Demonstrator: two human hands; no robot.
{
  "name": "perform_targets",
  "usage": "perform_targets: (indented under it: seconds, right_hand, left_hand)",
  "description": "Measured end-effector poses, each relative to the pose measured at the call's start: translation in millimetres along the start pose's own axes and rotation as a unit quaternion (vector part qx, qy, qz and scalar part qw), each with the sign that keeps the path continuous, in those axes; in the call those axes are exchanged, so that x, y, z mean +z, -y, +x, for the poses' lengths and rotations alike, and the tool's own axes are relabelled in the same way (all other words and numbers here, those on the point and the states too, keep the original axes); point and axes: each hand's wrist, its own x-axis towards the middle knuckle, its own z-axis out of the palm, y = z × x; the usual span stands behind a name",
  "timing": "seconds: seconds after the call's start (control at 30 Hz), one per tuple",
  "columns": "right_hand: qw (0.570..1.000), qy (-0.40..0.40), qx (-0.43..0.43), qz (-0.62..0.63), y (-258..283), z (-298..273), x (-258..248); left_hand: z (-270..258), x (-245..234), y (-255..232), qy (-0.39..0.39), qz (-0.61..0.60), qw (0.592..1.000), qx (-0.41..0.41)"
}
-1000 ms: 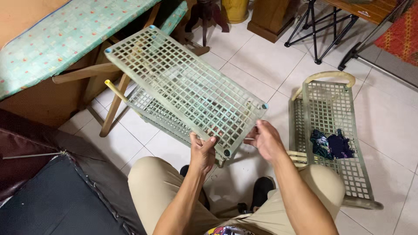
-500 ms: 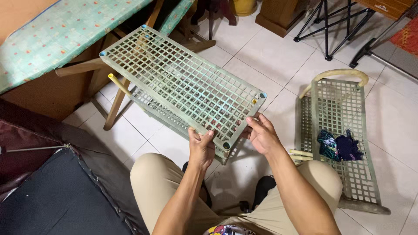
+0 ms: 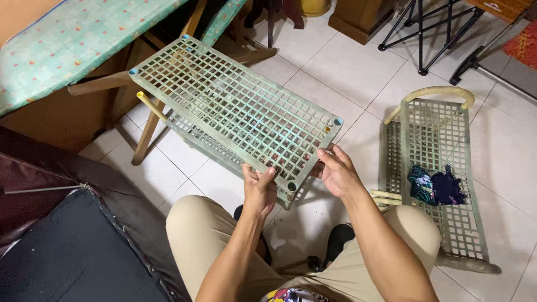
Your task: The person assembles a plastic stool by inserting yellow cylindrical legs into the corners of a green plastic seat. They then place a second plastic seat on top to form a two-tiered structure.
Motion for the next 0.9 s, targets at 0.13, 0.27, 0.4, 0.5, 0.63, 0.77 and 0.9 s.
perform_targets:
  seconds: [0.13, 0.27, 0.4, 0.5, 0.63, 0.77, 0.9]
  right_hand:
    - [1.000, 0.002, 0.001, -0.001, 0.9, -0.8, -0.4]
    - [1.000, 0.000, 0.007, -0.004, 0.7, -0.6, -0.5]
    - [1.000, -0.001, 0.006, -0.004, 0.3, 0.5, -0.4]
    - [1.000, 0.015, 0.005, 0.006, 1.6, -0.2, -1.7]
    - [1.000, 0.007, 0.006, 0.007, 1.9, 0.2, -1.2]
    - [1.000, 0.017, 0.000, -0.002, 2.4, -0.9, 0.4]
    - [1.000, 0.028, -0.003, -0.011, 3.6, -0.9, 2.2]
  left_hand:
    - [-1.2, 1.3, 0.2, 0.007, -0.002, 1.000, 0.003]
    - [-2.8, 0.3, -0.1, 0.004, -0.001, 1.000, 0.010]
    - [-4.8, 3.1, -0.5, 0.009, 0.003, 1.000, 0.010]
    - [-5.5, 5.4, -1.4, 0.015, -0.004, 1.000, -0.002]
    - [-6.2, 5.4, -2.7, 0.015, -0.003, 1.000, -0.005]
    - [-8.1, 4.8, -2.9, 0.018, -0.008, 1.000, 0.011]
    - [-8.9, 4.4, -2.6, 0.009, -0.017, 1.000, 0.003]
